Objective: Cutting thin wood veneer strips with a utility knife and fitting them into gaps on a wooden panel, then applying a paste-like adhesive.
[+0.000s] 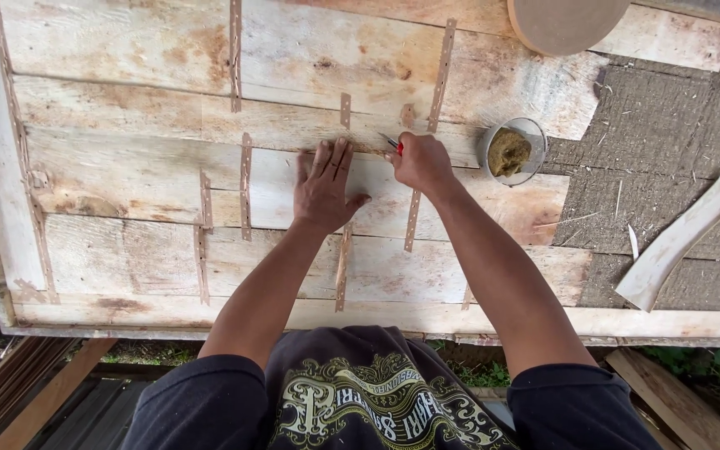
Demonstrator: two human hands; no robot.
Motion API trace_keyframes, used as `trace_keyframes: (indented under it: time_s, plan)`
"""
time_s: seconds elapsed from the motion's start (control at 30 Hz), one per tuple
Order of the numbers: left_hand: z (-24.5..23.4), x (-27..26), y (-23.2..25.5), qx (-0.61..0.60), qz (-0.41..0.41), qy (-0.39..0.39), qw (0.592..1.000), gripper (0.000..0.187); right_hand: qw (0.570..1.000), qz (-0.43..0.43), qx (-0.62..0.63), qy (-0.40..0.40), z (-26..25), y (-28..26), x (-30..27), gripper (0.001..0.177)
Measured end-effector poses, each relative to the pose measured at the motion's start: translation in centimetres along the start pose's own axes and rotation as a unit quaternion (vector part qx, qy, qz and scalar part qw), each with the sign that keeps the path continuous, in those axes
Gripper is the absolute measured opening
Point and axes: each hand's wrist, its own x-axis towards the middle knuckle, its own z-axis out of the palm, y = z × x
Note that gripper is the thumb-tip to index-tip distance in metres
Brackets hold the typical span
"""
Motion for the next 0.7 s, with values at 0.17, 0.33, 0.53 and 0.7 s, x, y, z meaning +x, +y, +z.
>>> trace_keyframes:
  time_s: [0.17, 0.33, 0.53, 0.7]
  plan:
    - [-0.5, 0.4, -0.1, 0.009, -0.006, -0.030, 0.999, 0.107, 1.000, -0.016, 0.013, -0.005, -0.3, 0.2, 0.0, 0.031]
    - [-0.2, 0.6, -0.1, 0.016, 0.000, -0.034, 0.999, 0.108, 0.995, -0.008, 0.096, -0.029, -2.6, 1.2, -0.4, 0.035]
    - [0.9, 0.9, -0.8, 0.008, 0.008, -0.018, 1.000, 0.109, 0.996, -0.036, 0.069, -0.047, -2.6, 0.9, -0.1, 0.022]
    - [1.2, 1.0, -1.0, 0.005, 0.012, -0.006, 1.000, 0.111, 0.994, -0.012, 0.098, -0.037, -2.1, 0.8, 0.4, 0.025]
